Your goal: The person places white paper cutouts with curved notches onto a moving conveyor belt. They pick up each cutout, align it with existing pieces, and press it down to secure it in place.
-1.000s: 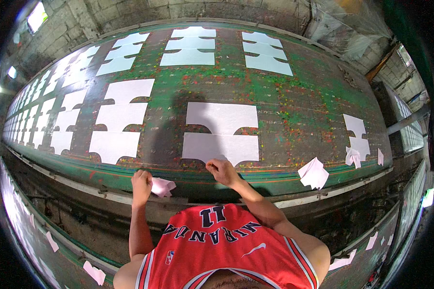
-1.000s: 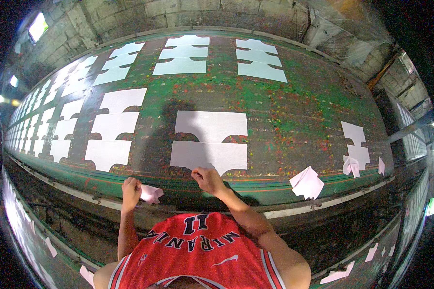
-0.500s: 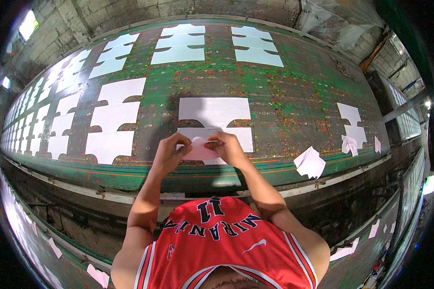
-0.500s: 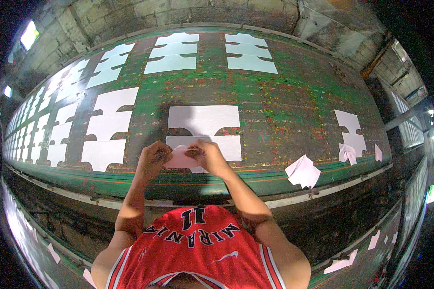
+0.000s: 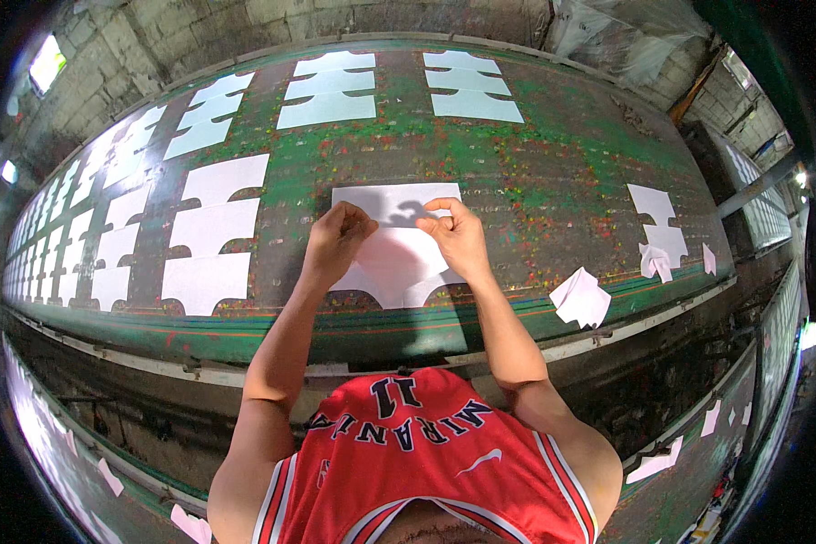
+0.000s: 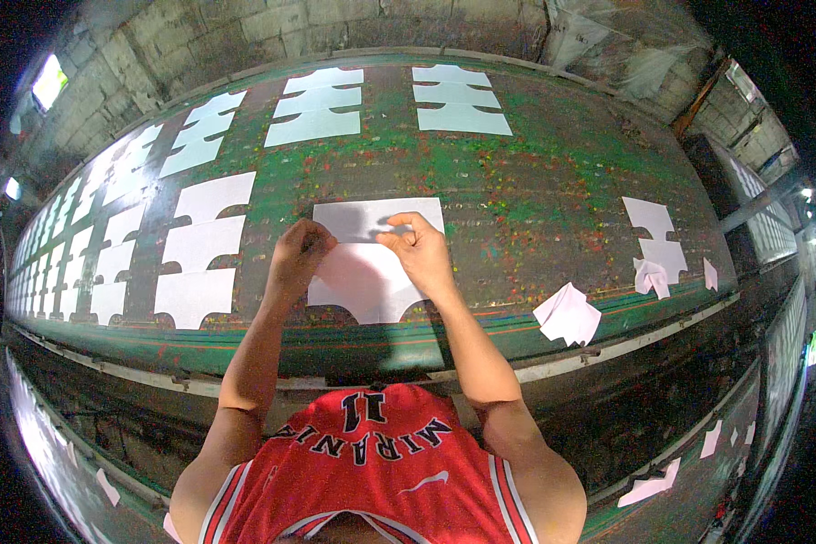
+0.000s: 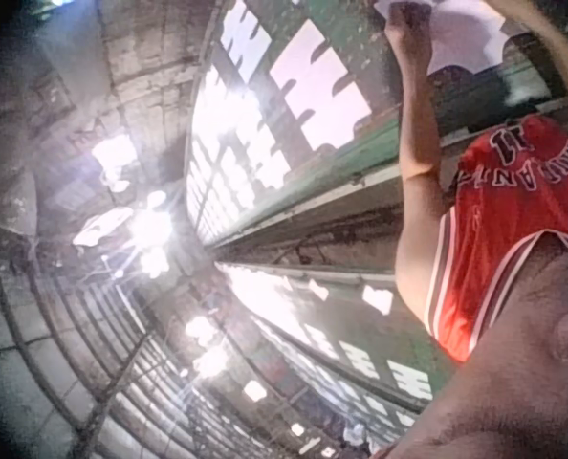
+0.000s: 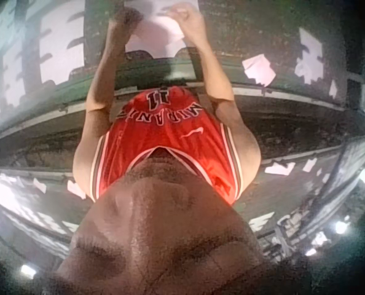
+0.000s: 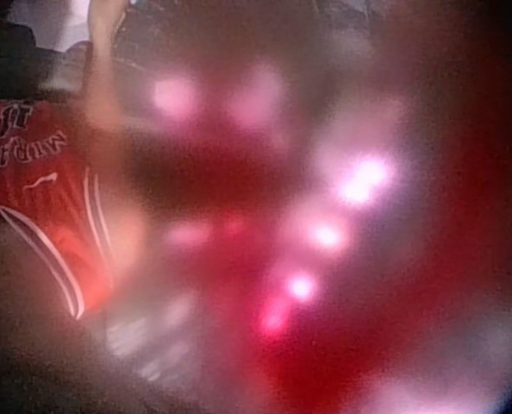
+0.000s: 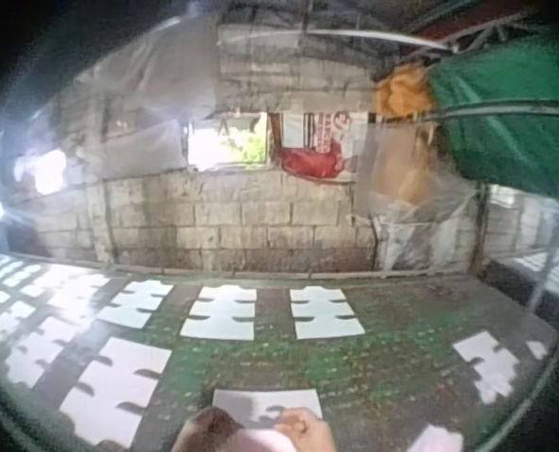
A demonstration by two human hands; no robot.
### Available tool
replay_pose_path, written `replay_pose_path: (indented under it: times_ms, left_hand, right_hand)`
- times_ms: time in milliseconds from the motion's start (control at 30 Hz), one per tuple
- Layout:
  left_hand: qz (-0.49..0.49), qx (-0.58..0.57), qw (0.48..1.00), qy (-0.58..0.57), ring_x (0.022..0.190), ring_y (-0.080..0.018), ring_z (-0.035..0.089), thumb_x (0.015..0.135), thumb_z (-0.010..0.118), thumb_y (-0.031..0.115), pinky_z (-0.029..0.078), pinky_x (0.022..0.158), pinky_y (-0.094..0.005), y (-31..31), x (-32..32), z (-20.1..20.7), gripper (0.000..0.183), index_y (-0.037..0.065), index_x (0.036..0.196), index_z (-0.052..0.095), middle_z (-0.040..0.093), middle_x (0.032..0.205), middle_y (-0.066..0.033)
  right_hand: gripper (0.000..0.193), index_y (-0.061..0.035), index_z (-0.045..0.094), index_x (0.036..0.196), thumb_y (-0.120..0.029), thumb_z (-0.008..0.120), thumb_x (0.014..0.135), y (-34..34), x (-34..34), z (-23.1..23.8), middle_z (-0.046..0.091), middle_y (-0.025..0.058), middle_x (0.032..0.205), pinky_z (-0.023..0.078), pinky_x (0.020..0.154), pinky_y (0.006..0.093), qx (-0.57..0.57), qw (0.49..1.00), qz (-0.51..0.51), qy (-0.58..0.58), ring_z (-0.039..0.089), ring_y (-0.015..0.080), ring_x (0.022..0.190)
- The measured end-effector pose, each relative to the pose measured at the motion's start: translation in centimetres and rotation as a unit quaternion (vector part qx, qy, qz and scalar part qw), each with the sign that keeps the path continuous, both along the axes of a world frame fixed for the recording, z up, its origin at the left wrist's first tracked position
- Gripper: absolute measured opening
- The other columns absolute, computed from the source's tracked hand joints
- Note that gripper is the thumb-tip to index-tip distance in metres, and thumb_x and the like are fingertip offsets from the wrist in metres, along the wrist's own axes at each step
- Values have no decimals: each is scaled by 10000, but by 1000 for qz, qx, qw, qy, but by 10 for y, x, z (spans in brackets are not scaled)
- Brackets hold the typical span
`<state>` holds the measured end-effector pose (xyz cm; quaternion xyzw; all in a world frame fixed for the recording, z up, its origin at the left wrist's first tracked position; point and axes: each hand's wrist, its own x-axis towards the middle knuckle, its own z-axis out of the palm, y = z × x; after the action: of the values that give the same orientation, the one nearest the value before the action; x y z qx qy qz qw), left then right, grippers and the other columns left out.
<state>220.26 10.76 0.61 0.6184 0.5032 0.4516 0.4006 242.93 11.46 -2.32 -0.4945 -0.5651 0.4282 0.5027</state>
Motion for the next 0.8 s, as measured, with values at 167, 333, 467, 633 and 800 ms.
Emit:
replay_pose_path:
  times_ms: [167, 333, 467, 633, 800]
  left_hand:
    - [-58, -29, 998, -7, 712, -71, 506, 939, 746, 251, 425, 610, -263, 4, 0, 0, 265, 10, 914, 637, 596, 754, 11]
    - [-92, -95, 991, 0, 739, -90, 494, 954, 682, 301, 433, 669, -285, 12, 4, -8, 303, 3, 905, 651, 581, 776, 15]
    - [-90, -105, 990, 2, 744, -91, 502, 978, 653, 308, 434, 668, -275, 12, 7, -10, 306, 5, 938, 657, 590, 798, 0]
    - [-93, -141, 984, -59, 749, -89, 540, 999, 640, 296, 454, 658, -267, 7, 12, -10, 293, 7, 1036, 665, 633, 845, -32]
    - [-127, -148, 978, -78, 775, -98, 533, 1005, 641, 232, 447, 679, -263, 10, 12, -22, 249, -1, 1091, 666, 632, 872, -41]
  right_hand:
    - [326, -23, 696, 981, -348, 711, 959, 5, 15, 6, 497, -57, 569, 328, 483, 276, -6, 996, -17, -83, 400, 51, 528]
    - [391, -17, 719, 943, -403, 673, 983, 11, 25, -2, 530, -53, 635, 334, 501, 266, 34, 986, -26, -162, 408, 51, 566]
    - [358, -33, 695, 974, -390, 674, 986, 14, 24, -3, 561, -40, 691, 341, 482, 236, 12, 1000, 12, 6, 455, 36, 575]
    - [183, -29, 662, 983, -200, 723, 959, 7, 32, 12, 646, 25, 690, 410, 422, 259, -109, 973, 58, 194, 535, 83, 522]
    - [138, -35, 649, 961, -143, 733, 940, 7, 34, 18, 645, 37, 672, 395, 377, 223, -102, 957, 17, 270, 516, 78, 453]
